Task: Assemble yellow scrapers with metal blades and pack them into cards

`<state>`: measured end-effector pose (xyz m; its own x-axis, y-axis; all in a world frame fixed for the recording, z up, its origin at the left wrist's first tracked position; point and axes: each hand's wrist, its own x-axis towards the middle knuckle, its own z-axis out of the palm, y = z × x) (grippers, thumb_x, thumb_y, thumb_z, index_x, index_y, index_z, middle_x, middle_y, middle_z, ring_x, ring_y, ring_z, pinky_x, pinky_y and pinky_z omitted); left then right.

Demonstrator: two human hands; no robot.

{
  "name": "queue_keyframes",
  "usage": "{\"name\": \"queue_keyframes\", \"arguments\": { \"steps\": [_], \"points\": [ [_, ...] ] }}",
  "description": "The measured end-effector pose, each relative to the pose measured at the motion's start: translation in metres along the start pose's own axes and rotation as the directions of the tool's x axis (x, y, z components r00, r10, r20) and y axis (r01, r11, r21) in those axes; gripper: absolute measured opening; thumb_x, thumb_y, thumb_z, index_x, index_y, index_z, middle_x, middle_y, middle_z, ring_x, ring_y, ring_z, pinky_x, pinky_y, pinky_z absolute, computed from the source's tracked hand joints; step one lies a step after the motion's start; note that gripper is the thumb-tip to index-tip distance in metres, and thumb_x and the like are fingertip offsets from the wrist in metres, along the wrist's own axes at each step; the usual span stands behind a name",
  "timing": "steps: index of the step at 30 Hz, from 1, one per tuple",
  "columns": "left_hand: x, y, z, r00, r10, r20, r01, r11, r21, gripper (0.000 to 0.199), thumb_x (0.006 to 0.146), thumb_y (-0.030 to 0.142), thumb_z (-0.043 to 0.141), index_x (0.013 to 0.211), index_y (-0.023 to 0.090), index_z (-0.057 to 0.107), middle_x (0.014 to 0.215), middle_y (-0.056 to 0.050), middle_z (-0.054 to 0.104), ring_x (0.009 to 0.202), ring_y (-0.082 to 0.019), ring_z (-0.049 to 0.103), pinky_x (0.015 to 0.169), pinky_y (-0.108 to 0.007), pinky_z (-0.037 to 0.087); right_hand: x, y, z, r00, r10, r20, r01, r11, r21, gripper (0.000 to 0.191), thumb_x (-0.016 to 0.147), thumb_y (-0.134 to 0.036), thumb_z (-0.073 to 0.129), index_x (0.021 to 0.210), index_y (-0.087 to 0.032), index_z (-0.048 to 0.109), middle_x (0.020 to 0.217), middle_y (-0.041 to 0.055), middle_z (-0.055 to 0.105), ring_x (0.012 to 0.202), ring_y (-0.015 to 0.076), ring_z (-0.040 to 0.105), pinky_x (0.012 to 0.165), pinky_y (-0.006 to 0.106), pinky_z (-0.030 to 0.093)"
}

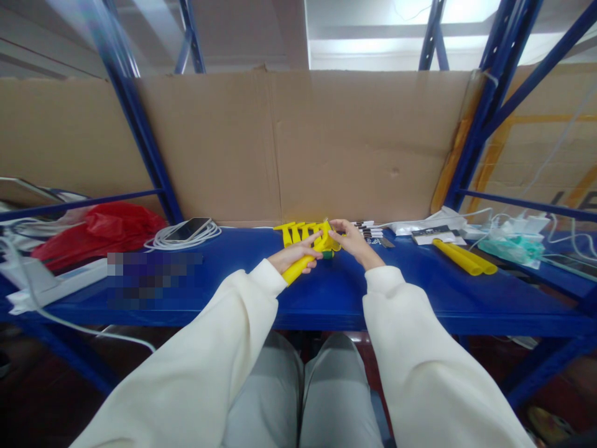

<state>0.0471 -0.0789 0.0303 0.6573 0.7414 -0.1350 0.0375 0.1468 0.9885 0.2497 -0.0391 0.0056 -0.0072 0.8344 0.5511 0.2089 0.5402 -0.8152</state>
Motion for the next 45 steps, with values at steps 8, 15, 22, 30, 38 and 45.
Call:
{"name": "queue_keyframes", "arguments": {
  "steps": [8,15,22,30,38,45],
  "points": [
    [-0.001,-0.001,-0.002,0.999,0.017,0.033,-0.016,1.0,-0.025,0.101,0.085,-0.001,0.055,0.166,0.039,0.01,0.069,0.008,0.054,0.042,-0.007,0.047,0.043,-0.016,0.034,-0.003,-0.003,0.006,0.995,0.047,0.092,-0.057,0.993,0.105,0.056,0.056,-0.066,0.088,0.084,-0.024,0.066,0.087,0.0044,0.075,0.091,0.0231,0.07,0.088,0.04,0.056],
    [-0.001,-0.002,-0.005,0.995,0.049,0.088,-0.042,0.996,-0.08,0.104,0.084,0.001,0.06,0.166,0.039,0.009,0.068,0.008,0.054,0.042,-0.007,0.048,0.043,-0.015,0.033,-0.005,-0.005,0.004,0.991,0.093,0.097,-0.102,0.99,0.095,0.056,0.057,-0.07,0.086,0.079,-0.024,0.064,0.082,0.0038,0.073,0.084,0.0219,0.071,0.077,0.035,0.057],
    [-0.001,-0.001,-0.003,0.995,0.089,0.051,-0.079,0.983,-0.166,0.104,0.083,0.001,0.06,0.166,0.037,0.01,0.069,0.007,0.055,0.042,-0.007,0.047,0.042,-0.016,0.032,0.002,0.008,0.007,0.989,0.112,-0.093,-0.106,0.992,0.065,0.064,0.057,-0.072,0.085,0.091,-0.025,0.06,0.096,0.0067,0.074,0.095,0.0229,0.07,0.087,0.039,0.059],
    [0.002,0.003,-0.001,0.962,0.13,-0.24,-0.195,0.944,-0.267,0.099,0.08,-0.001,0.053,0.164,0.037,0.017,0.072,0.006,0.052,0.042,-0.006,0.043,0.042,-0.016,0.031,0.006,0.021,-0.011,0.995,-0.089,-0.049,0.07,0.95,-0.304,0.04,0.066,-0.057,0.083,0.071,-0.024,0.062,0.075,0.0036,0.066,0.078,0.0227,0.063,0.083,0.042,0.055],
    [0.004,0.003,-0.002,0.924,0.097,-0.37,-0.216,0.931,-0.295,0.101,0.077,-0.003,0.048,0.164,0.035,0.015,0.071,0.007,0.046,0.042,-0.007,0.041,0.042,-0.017,0.032,-0.006,0.02,-0.003,0.956,0.002,0.292,0.11,0.923,-0.369,0.026,0.055,-0.034,0.091,0.073,-0.026,0.073,0.076,0.0024,0.072,0.072,0.0229,0.064,0.074,0.037,0.054],
    [0.005,-0.001,-0.004,0.911,0.111,-0.398,-0.242,0.924,-0.297,0.101,0.076,-0.003,0.05,0.163,0.036,0.018,0.075,0.006,0.049,0.042,-0.006,0.041,0.043,-0.017,0.032,-0.009,0.018,-0.002,0.957,0.095,0.276,0.022,0.919,-0.394,0.021,0.061,-0.021,0.084,0.074,-0.024,0.067,0.067,-0.0024,0.065,0.065,0.0179,0.06,0.069,0.033,0.05]
  ]
}}
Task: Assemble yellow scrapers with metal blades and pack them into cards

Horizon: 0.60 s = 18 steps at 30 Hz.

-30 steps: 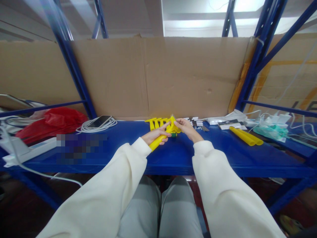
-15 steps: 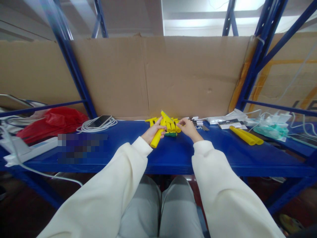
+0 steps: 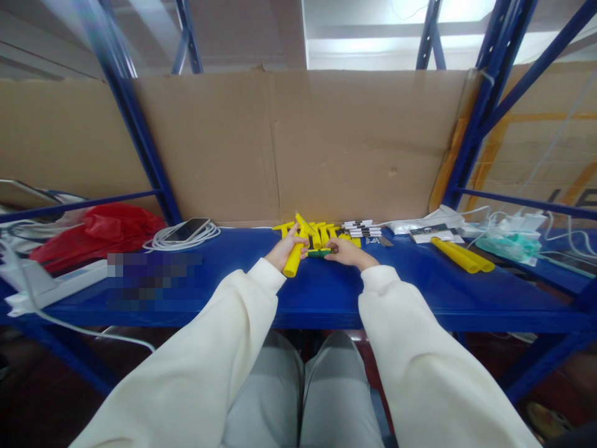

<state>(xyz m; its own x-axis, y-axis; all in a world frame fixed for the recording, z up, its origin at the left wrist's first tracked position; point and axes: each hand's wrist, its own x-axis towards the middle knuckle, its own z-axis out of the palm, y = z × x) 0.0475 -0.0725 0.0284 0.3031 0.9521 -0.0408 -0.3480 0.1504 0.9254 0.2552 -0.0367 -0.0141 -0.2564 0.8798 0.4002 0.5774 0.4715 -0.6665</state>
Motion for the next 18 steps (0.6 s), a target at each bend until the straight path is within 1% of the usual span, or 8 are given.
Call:
{"name": "queue_keyframes", "arguments": {
  "steps": [3,6,8,10,14,18],
  "points": [
    [0.001,-0.001,-0.001,1.0,-0.006,-0.013,0.006,1.0,0.013,0.101,0.076,-0.003,0.05,0.163,0.037,0.017,0.076,0.006,0.05,0.042,-0.006,0.042,0.044,-0.016,0.032,-0.001,-0.002,0.0,0.995,0.101,-0.011,-0.099,0.99,0.095,0.025,0.066,-0.024,0.082,0.079,-0.023,0.062,0.062,-0.0056,0.06,0.058,0.0146,0.055,0.062,0.029,0.047],
    [0.001,0.0,-0.001,0.999,-0.018,-0.029,0.019,0.999,0.039,0.1,0.076,-0.004,0.048,0.162,0.036,0.018,0.073,0.006,0.048,0.042,-0.006,0.042,0.043,-0.016,0.032,0.0,-0.007,-0.002,0.981,0.188,-0.041,-0.176,0.962,0.211,0.025,0.072,-0.025,0.08,0.082,-0.023,0.058,0.063,-0.005,0.061,0.058,0.0134,0.056,0.06,0.026,0.047],
    [0.0,0.0,-0.001,0.999,-0.032,-0.038,0.035,0.998,0.058,0.099,0.076,-0.004,0.047,0.162,0.036,0.017,0.07,0.007,0.046,0.042,-0.007,0.042,0.043,-0.016,0.031,0.001,-0.01,-0.005,0.975,0.212,-0.067,-0.188,0.948,0.257,0.022,0.078,-0.026,0.078,0.083,-0.022,0.057,0.064,-0.0037,0.062,0.058,0.0124,0.057,0.059,0.024,0.047],
    [0.0,0.0,-0.001,0.998,-0.049,-0.044,0.052,0.996,0.071,0.099,0.078,-0.003,0.047,0.163,0.035,0.015,0.068,0.007,0.044,0.042,-0.007,0.041,0.043,-0.016,0.031,0.003,-0.011,-0.008,0.969,0.227,-0.097,-0.193,0.942,0.274,0.02,0.084,-0.029,0.075,0.083,-0.022,0.056,0.062,-0.004,0.059,0.054,0.0112,0.055,0.054,0.022,0.045],
    [-0.001,-0.001,-0.003,0.997,-0.063,-0.054,0.067,0.994,0.086,0.099,0.08,-0.002,0.05,0.163,0.036,0.011,0.068,0.007,0.044,0.042,-0.007,0.04,0.043,-0.016,0.031,0.005,-0.009,-0.01,0.95,0.258,-0.174,-0.201,0.936,0.288,0.028,0.089,-0.037,0.073,0.078,-0.022,0.052,0.052,-0.0061,0.052,0.044,0.0097,0.048,0.044,0.019,0.037],
    [0.003,-0.003,-0.008,0.995,-0.078,-0.056,0.083,0.992,0.092,0.103,0.079,-0.003,0.05,0.164,0.035,0.007,0.068,0.007,0.046,0.043,-0.008,0.041,0.044,-0.016,0.032,0.003,-0.011,-0.011,0.935,0.278,-0.222,-0.194,0.922,0.335,0.028,0.092,-0.038,0.072,0.08,-0.022,0.051,0.056,-0.0039,0.059,0.039,0.0091,0.049,0.041,0.019,0.036]
  ]
}}
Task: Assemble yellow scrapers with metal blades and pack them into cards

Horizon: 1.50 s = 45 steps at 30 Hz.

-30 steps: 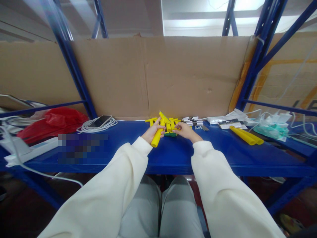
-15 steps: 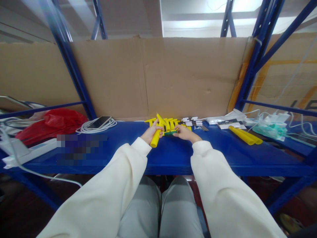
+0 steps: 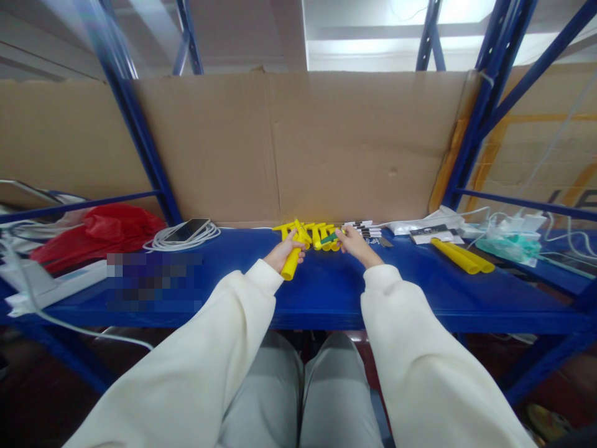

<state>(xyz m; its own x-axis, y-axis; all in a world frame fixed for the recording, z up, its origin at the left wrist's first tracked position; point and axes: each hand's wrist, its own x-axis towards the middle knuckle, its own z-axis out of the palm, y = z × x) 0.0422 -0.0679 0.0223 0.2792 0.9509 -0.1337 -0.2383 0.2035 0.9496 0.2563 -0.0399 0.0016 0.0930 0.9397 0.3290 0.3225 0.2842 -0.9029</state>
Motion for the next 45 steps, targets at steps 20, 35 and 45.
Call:
{"name": "queue_keyframes", "arguments": {
  "steps": [20,35,45],
  "points": [
    [-0.009,0.0,0.007,0.997,-0.067,-0.044,0.068,0.997,0.029,0.09,0.084,-0.001,0.047,0.163,0.032,0.019,0.067,0.006,0.046,0.045,-0.009,0.043,0.044,-0.016,0.035,-0.001,-0.014,-0.009,0.926,0.046,-0.376,0.085,0.942,0.324,0.032,0.086,-0.042,0.072,0.077,-0.025,0.046,0.05,-0.007,0.055,0.039,0.0107,0.047,0.041,0.021,0.037],
    [-0.004,-0.005,0.005,0.998,-0.063,-0.022,0.064,0.998,0.024,0.099,0.082,0.005,0.058,0.163,0.036,0.011,0.069,0.007,0.046,0.044,-0.007,0.043,0.045,-0.017,0.036,0.002,-0.01,-0.004,0.944,0.095,-0.317,0.054,0.9,0.432,0.031,0.087,-0.04,0.071,0.079,-0.025,0.045,0.048,-0.0094,0.052,0.039,0.0092,0.048,0.041,0.018,0.04],
    [-0.004,-0.006,0.005,0.998,-0.057,-0.004,0.057,0.998,0.035,0.102,0.076,0.0,0.046,0.164,0.035,0.007,0.067,0.006,0.045,0.045,-0.01,0.044,0.045,-0.018,0.037,0.005,-0.004,-0.006,0.954,0.055,-0.295,0.066,0.92,0.386,0.039,0.084,-0.05,0.073,0.08,-0.026,0.043,0.051,-0.0085,0.053,0.041,0.0103,0.051,0.042,0.02,0.042]
  ]
}}
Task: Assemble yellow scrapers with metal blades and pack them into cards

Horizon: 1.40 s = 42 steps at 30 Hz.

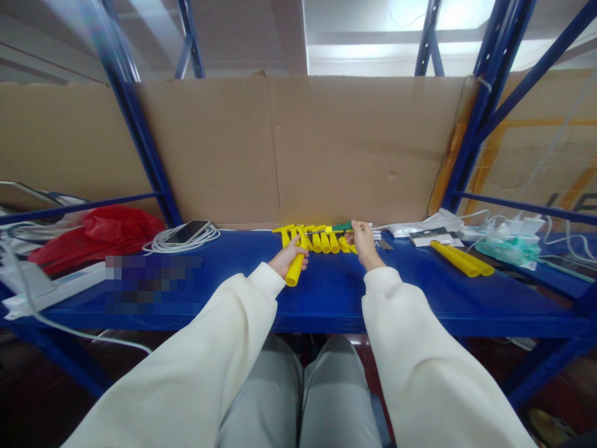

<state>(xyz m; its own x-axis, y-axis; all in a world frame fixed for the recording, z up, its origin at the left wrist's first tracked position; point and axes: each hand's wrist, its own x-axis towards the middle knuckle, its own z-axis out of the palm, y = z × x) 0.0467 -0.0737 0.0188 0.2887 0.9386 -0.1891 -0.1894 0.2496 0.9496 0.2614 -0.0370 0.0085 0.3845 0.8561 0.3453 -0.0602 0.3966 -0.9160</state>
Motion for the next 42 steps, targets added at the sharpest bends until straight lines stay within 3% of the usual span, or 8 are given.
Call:
{"name": "queue_keyframes", "arguments": {
  "steps": [7,26,37,42],
  "points": [
    [-0.001,0.0,0.002,1.0,0.009,-0.014,-0.009,1.0,0.026,0.097,0.08,0.001,0.05,0.163,0.036,0.015,0.068,0.007,0.045,0.045,-0.008,0.043,0.045,-0.018,0.036,-0.001,-0.002,0.002,1.0,0.016,-0.018,-0.015,1.0,0.015,0.035,0.087,-0.046,0.071,0.08,-0.025,0.043,0.05,-0.0089,0.052,0.04,0.0093,0.049,0.042,0.018,0.041],
    [0.006,-0.001,-0.004,0.999,0.002,0.042,-0.002,1.0,-0.009,0.104,0.077,0.004,0.06,0.163,0.036,0.011,0.067,0.009,0.047,0.043,-0.007,0.044,0.046,-0.018,0.036,0.002,0.001,0.0,1.0,0.014,-0.003,-0.014,1.0,-0.013,0.039,0.085,-0.048,0.073,0.08,-0.026,0.042,0.055,-0.0069,0.056,0.042,0.0103,0.051,0.043,0.02,0.042],
    [0.008,-0.002,-0.004,0.999,0.016,0.04,-0.015,1.0,-0.014,0.102,0.076,0.008,0.065,0.162,0.034,0.016,0.067,0.009,0.046,0.042,-0.006,0.043,0.045,-0.017,0.034,-0.003,-0.004,0.003,0.998,0.053,-0.031,-0.053,0.999,-0.005,0.029,0.09,-0.041,0.066,0.08,-0.025,0.044,0.054,-0.0048,0.058,0.043,0.0098,0.052,0.042,0.018,0.041],
    [0.008,0.0,-0.004,0.999,-0.007,0.043,0.008,1.0,-0.013,0.1,0.075,0.003,0.055,0.161,0.036,0.014,0.066,0.009,0.046,0.043,-0.008,0.044,0.046,-0.017,0.036,-0.002,-0.002,0.002,1.0,0.025,0.005,-0.025,1.0,-0.017,0.034,0.087,-0.045,0.071,0.08,-0.025,0.044,0.055,-0.0061,0.057,0.042,0.0099,0.052,0.042,0.019,0.042]
  ]
}}
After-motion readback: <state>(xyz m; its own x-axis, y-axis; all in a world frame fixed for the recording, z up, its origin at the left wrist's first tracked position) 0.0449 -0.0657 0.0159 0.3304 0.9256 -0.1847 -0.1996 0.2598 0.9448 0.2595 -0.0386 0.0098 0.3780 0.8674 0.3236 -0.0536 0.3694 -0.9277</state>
